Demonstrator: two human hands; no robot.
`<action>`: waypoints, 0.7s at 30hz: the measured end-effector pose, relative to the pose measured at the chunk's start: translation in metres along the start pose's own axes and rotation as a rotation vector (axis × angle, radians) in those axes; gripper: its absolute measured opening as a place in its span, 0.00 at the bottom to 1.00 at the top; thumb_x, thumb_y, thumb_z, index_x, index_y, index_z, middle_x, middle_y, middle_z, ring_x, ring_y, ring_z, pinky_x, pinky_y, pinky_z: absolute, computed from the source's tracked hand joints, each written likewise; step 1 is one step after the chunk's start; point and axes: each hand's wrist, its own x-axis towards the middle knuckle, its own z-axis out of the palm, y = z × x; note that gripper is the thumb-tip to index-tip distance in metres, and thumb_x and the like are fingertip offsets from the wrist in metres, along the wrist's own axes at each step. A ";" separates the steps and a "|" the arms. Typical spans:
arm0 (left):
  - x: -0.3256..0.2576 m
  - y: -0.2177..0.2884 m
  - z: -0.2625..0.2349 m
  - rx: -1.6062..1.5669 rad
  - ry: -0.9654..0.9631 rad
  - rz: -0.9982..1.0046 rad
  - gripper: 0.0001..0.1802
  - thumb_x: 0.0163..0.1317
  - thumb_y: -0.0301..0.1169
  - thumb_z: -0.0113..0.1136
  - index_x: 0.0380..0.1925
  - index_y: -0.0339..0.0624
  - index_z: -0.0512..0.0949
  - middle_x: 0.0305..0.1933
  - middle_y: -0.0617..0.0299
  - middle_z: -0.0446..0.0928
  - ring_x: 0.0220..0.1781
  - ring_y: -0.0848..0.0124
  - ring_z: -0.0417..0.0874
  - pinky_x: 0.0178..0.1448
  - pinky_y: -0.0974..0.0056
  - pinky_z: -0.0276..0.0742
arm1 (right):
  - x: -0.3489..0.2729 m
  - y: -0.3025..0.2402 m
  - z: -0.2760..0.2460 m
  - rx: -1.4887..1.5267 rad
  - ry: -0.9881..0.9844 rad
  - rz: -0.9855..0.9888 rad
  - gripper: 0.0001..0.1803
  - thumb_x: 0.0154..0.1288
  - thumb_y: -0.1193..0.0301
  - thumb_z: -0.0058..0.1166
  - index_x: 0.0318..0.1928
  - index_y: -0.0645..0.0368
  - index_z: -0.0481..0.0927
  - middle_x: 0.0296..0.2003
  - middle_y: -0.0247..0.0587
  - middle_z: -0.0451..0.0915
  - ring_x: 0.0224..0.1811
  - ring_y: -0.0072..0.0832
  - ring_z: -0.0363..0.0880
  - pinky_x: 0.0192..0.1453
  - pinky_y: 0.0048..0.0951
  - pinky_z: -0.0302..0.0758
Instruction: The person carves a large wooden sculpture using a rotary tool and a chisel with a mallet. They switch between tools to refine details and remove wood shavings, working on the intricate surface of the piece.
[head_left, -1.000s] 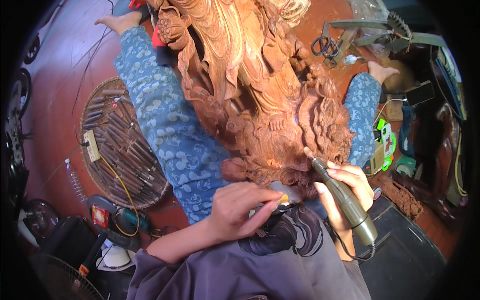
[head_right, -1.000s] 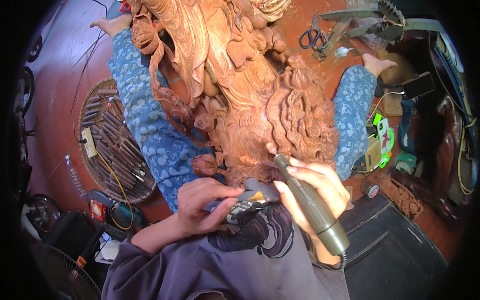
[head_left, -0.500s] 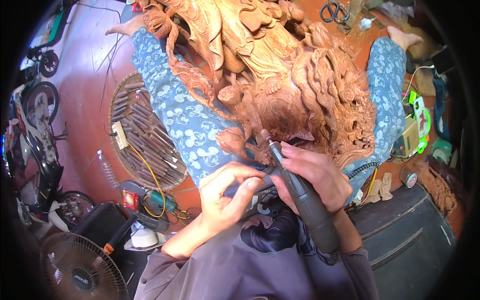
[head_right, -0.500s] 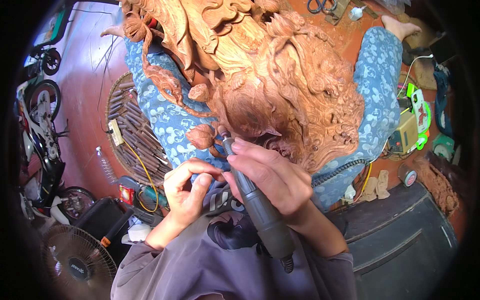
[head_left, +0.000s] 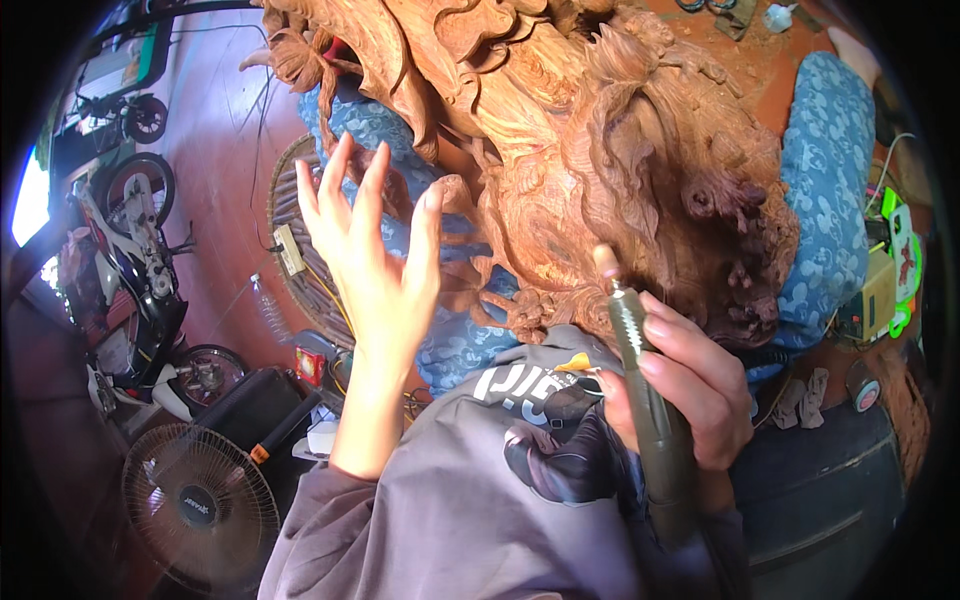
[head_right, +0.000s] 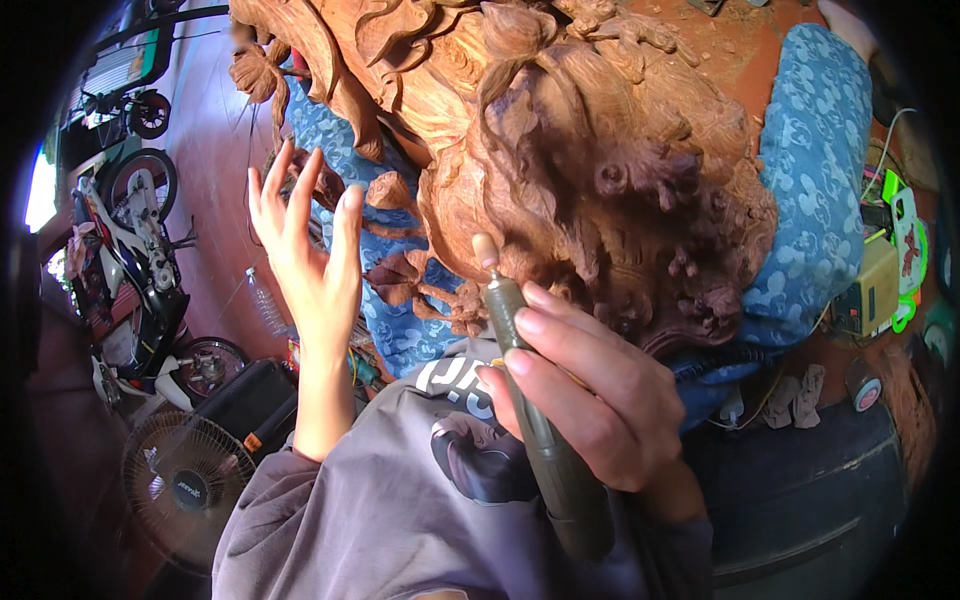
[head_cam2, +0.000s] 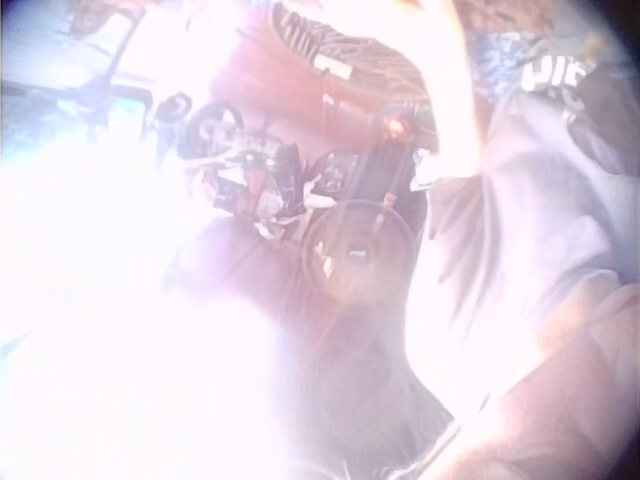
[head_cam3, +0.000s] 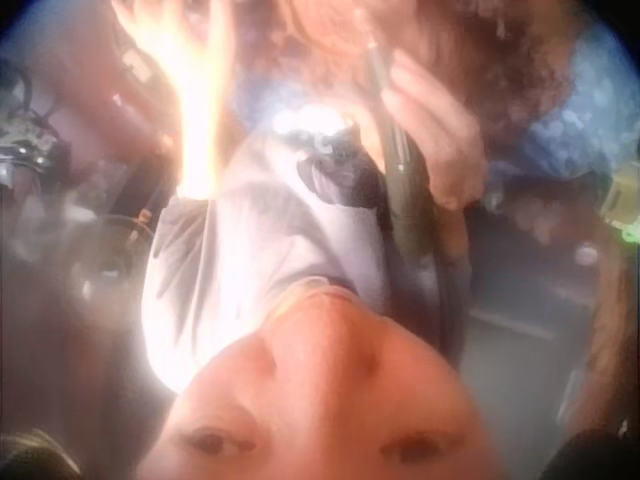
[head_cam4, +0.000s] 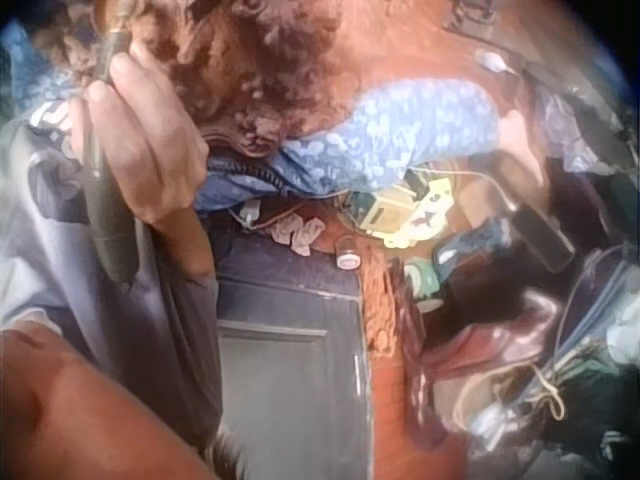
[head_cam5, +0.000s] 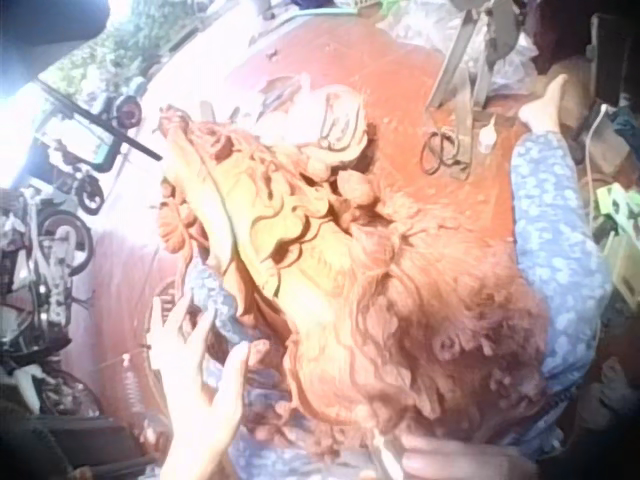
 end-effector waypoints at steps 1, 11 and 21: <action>0.006 -0.001 0.006 0.053 -0.012 0.002 0.25 0.57 0.39 0.64 0.54 0.41 0.75 0.66 0.47 0.62 0.73 0.41 0.48 0.71 0.41 0.45 | 0.001 0.001 -0.001 -0.009 0.010 0.018 0.19 0.46 0.79 0.70 0.39 0.65 0.76 0.40 0.51 0.78 0.40 0.45 0.83 0.44 0.39 0.86; 0.018 0.001 0.023 0.118 -0.094 -0.004 0.22 0.57 0.42 0.64 0.50 0.44 0.79 0.67 0.48 0.62 0.74 0.37 0.43 0.71 0.38 0.44 | 0.007 0.008 0.009 0.051 -0.018 0.029 0.15 0.51 0.77 0.67 0.39 0.62 0.77 0.42 0.48 0.78 0.41 0.43 0.84 0.43 0.32 0.86; -0.026 -0.004 -0.012 -0.532 -0.012 0.339 0.25 0.42 0.27 0.72 0.45 0.44 0.83 0.26 0.64 0.75 0.25 0.69 0.76 0.30 0.67 0.71 | 0.024 -0.011 0.043 -0.237 -0.236 -0.073 0.17 0.44 0.78 0.70 0.37 0.62 0.80 0.37 0.44 0.79 0.32 0.34 0.81 0.31 0.29 0.80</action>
